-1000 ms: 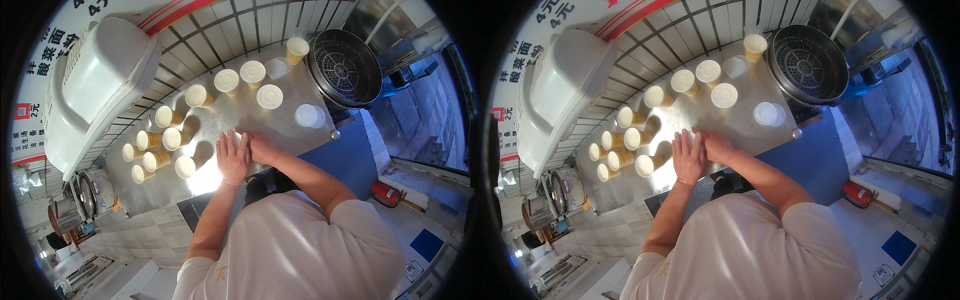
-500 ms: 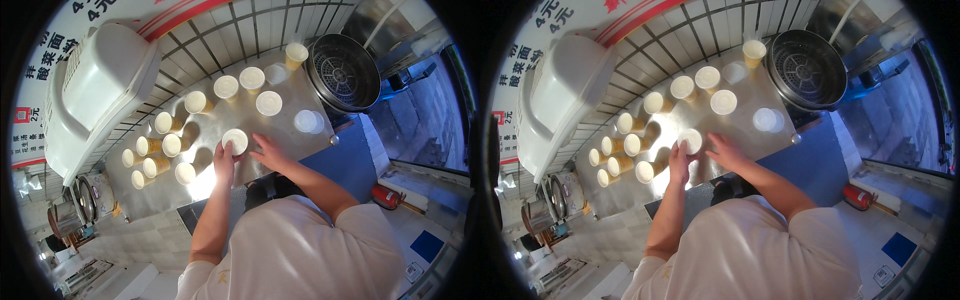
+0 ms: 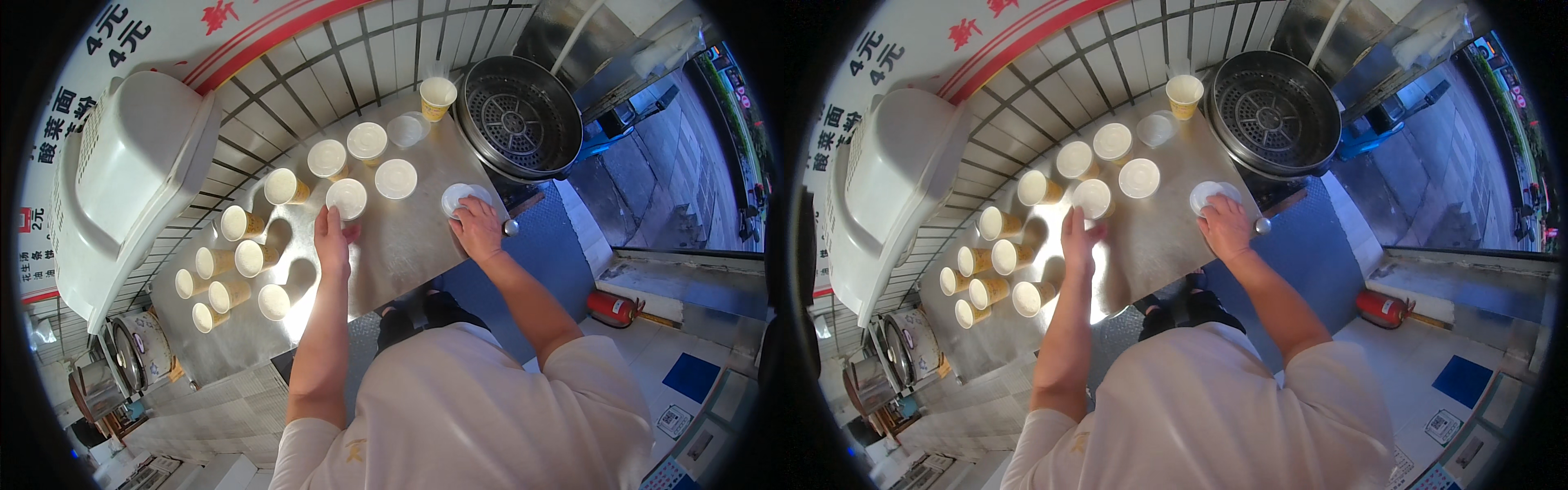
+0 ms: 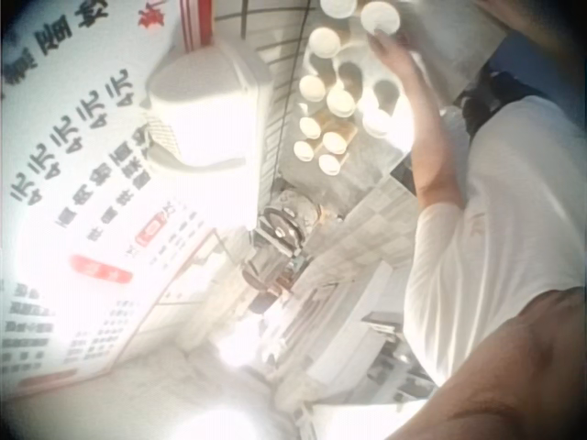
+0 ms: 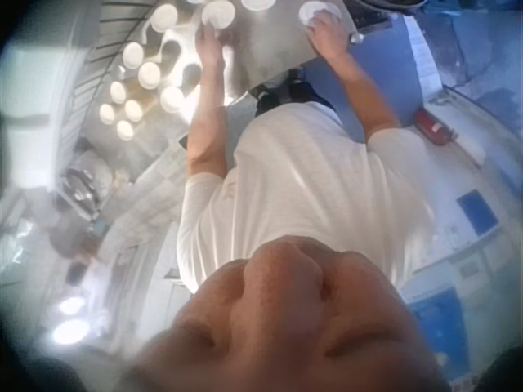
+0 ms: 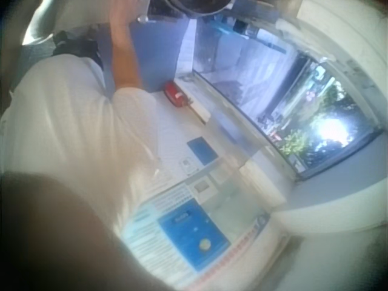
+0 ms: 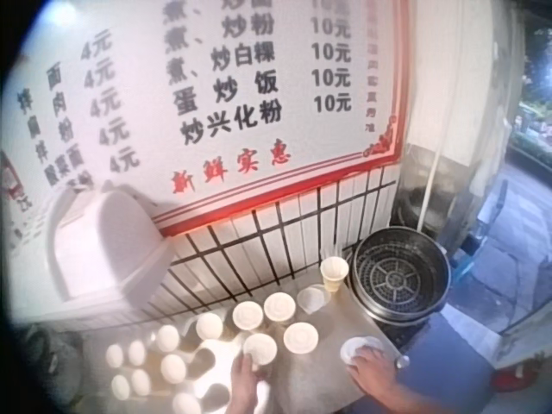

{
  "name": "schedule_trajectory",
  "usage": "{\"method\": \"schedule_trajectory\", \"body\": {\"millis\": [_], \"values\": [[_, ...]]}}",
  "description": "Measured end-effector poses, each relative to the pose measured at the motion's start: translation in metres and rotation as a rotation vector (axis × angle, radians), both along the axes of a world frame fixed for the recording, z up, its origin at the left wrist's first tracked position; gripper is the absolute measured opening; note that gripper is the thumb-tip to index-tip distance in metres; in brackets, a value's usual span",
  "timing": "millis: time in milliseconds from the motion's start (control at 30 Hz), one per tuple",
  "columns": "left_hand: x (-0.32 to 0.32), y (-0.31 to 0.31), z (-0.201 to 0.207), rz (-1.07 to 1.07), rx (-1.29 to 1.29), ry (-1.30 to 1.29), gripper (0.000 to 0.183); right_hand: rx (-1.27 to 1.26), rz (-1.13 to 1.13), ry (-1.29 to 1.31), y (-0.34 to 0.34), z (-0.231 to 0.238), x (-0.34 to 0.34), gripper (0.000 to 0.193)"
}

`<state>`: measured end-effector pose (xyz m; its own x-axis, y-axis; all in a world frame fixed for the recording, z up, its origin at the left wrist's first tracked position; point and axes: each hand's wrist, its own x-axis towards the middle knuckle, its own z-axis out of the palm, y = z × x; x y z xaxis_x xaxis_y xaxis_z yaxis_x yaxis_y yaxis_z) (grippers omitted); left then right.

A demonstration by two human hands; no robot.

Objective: The person pours a white liquid from a large dispenser into multiple paper cups arranged on a stainless steel counter. After filling, the person places plastic lids on each cup, pressing them down to seal. The filled and sealed cups are then grouped on the counter.

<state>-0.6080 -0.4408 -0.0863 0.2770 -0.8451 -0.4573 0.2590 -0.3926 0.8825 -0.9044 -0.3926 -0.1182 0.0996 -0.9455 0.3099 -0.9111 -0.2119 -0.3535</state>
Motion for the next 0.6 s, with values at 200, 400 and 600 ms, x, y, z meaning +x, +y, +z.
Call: {"method": "schedule_trajectory", "body": {"millis": [200,400,600], "values": [[0.000,0.084,-0.026,-0.068,0.137,-0.079,0.043,-0.051,-0.025,0.027,0.007,-0.001,0.001,0.017],[-0.010,0.120,-0.024,-0.335,0.225,-0.108,0.037,-0.199,0.075,-0.031,0.015,0.026,0.012,0.014],[-0.012,0.110,0.021,-0.347,0.193,0.293,0.042,-0.083,0.487,-0.293,0.045,0.066,0.087,0.017]]}}
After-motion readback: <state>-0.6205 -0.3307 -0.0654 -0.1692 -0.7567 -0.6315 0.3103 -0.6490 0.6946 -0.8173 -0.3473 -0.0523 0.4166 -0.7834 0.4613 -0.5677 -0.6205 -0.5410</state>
